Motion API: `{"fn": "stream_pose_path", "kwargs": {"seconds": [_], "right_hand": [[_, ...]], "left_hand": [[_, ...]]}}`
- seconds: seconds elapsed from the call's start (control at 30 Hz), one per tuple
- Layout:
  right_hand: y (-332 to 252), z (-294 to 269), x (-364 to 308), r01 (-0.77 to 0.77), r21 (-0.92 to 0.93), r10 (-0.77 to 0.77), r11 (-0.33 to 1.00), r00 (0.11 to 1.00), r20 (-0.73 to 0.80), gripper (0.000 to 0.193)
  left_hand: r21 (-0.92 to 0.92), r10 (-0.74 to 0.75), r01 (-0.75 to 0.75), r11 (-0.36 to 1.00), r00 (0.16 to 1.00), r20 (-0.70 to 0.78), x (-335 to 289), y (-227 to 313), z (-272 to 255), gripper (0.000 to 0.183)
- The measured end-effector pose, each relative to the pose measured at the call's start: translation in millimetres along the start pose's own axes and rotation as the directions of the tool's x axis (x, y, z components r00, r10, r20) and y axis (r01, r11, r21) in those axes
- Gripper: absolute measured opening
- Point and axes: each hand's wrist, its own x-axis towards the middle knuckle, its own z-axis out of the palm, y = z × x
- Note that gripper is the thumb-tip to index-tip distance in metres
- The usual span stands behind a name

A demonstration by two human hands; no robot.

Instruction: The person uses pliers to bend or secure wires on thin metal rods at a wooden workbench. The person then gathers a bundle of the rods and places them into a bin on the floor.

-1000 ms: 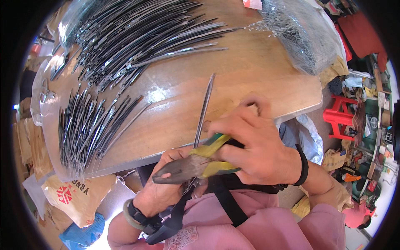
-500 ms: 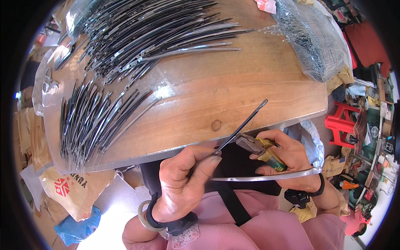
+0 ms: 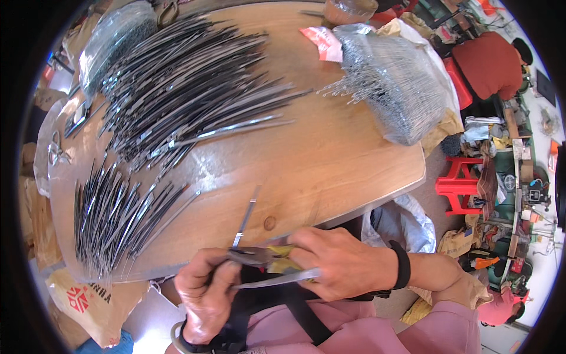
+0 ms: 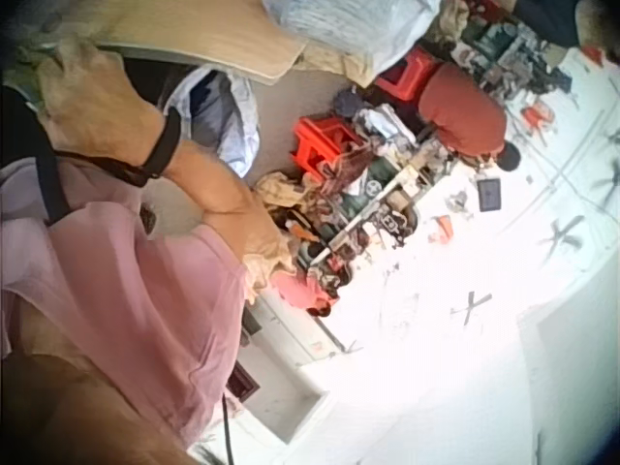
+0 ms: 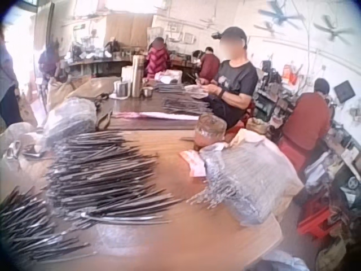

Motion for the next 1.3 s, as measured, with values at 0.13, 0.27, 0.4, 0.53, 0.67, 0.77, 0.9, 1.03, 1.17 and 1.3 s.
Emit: {"fn": "stream_pose_path", "kwargs": {"seconds": [0.13,0.27,0.4,0.53,0.67,0.77,0.9,1.03,1.17,1.3], "right_hand": [[10.2,-2.7,20.0,0.083,0.011,-0.082,0.996,0.994,-0.075,0.032],[20.8,-60.9,10.0,-0.015,-0.112,-0.016,0.994,0.961,-0.274,0.031],[75.4,-98.7,29.9,-0.164,-0.569,-0.145,0.806,0.877,-0.458,0.021],[92.0,-112.3,24.5,-0.146,-0.731,-0.216,0.667,0.901,-0.376,0.023],[63.9,-111.5,37.9,-0.15,-0.661,-0.276,0.735,0.825,-0.494,0.024],[52.0,-122.3,31.3,-0.194,-0.646,-0.321,0.738,0.741,-0.59,0.023],[51.0,-137.9,0.5,-0.319,-0.658,-0.329,0.682,0.669,-0.666,0.026],[57.6,-145.5,-28.4,-0.412,-0.66,-0.301,0.629,0.653,-0.694,0.027],[49.4,-143.6,-45.7,-0.46,-0.639,-0.259,0.617,0.648,-0.716,0.023],[16.7,-120.3,-59.0,-0.405,-0.385,-0.143,0.829,0.513,-0.846,0.02]], "left_hand": [[-0.113,-0.077,0.073,0.991,0.997,-0.029,16.9,9.3,-10.5,0.002],[0.321,0.248,-0.165,0.933,0.938,-0.24,-9.9,-3.8,-71.9,0.008],[0.85,0.554,-0.161,0.501,0.815,-0.172,10.8,0.9,-97.8,0.017],[0.913,0.656,-0.324,0.246,0.749,0.089,24.1,31.1,-84.6,0.035],[0.705,0.504,-0.343,0.621,0.863,-0.023,39.0,59.7,-59.9,0.017],[0.71,0.607,-0.486,0.51,0.788,0.103,73.0,63.6,-50.4,0.017],[0.831,0.7,-0.556,0.0,0.594,0.397,126.4,62.8,-21.1,0.019],[0.831,0.643,-0.55,-0.085,0.607,0.468,144.0,60.5,-30.5,0.013],[0.817,0.585,-0.569,0.098,0.697,0.415,140.0,76.9,-29.7,0.008],[0.642,0.512,-0.486,0.592,0.843,0.166,146.0,80.7,-35.1,0.006]]}}
